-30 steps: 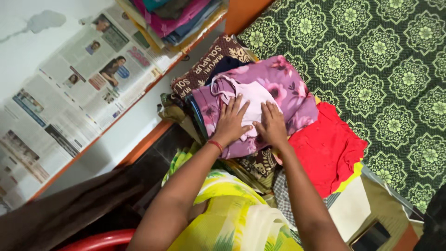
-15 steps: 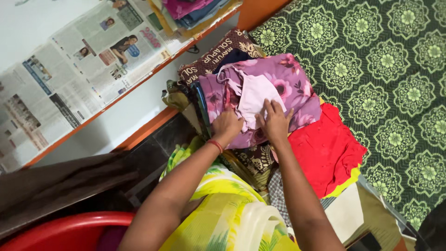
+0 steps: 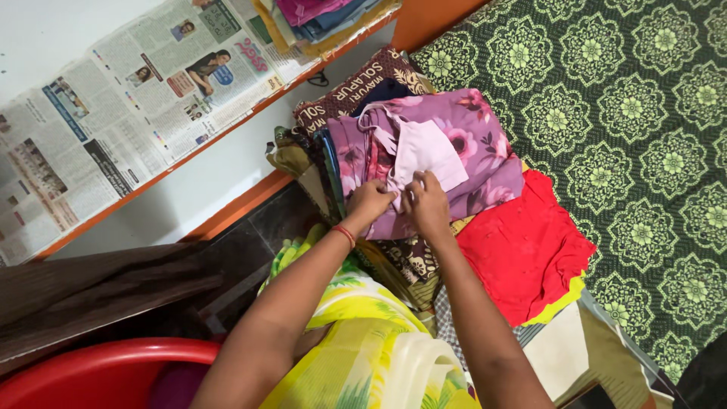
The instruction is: The person folds various garments one by one and places them into a shelf. The person handles shirts and other clothing items, folding each neatly before stacking them inside the shelf.
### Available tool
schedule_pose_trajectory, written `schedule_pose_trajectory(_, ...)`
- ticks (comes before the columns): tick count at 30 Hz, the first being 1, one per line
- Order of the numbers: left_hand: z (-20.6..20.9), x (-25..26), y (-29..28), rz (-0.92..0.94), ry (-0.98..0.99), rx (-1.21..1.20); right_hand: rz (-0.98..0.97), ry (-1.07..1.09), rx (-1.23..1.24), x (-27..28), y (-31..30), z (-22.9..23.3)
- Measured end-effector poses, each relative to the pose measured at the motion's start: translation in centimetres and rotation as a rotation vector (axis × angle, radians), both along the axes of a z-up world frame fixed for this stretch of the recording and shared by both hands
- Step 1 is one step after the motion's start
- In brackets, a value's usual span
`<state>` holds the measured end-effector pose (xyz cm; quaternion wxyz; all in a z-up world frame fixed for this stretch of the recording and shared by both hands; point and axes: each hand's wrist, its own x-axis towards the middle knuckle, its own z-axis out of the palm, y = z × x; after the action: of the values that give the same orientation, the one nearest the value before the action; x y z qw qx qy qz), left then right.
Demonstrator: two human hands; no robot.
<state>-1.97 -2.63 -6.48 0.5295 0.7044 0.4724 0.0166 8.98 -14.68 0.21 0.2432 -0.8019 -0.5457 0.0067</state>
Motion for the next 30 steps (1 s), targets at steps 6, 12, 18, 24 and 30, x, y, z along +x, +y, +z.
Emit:
schedule_pose_trajectory(6, -0.4, 1.3, -1.1, 0.103, -0.22, 0.08, -0.348, 0.75, 0.203, 4.6, -1.7, -0.6)
schedule_pose_trajectory(12, 1.7, 2.1, -1.2, 0.137, -0.689, -0.443, -0.306, 0.865, 0.185, 4.0, -2.0, 1.5)
schedule_pose_trajectory(18, 4.0, 1.4, -0.3, 0.447, -0.535, -0.849, 0.106, 0.503, 0.078, -0.4, -0.1, 2.8)
schedule_pose_trajectory(24, 3.5, 1.3, 1.2, 0.285, -0.651, -0.521, -0.026, 0.718, 0.146, 0.8, -0.6, 3.1)
schedule_pose_trajectory(30, 6.2, 2.3, 5.0, 0.076, -0.698, -0.705, -0.218, 1.08, 0.341, 5.3, 0.1, 2.5)
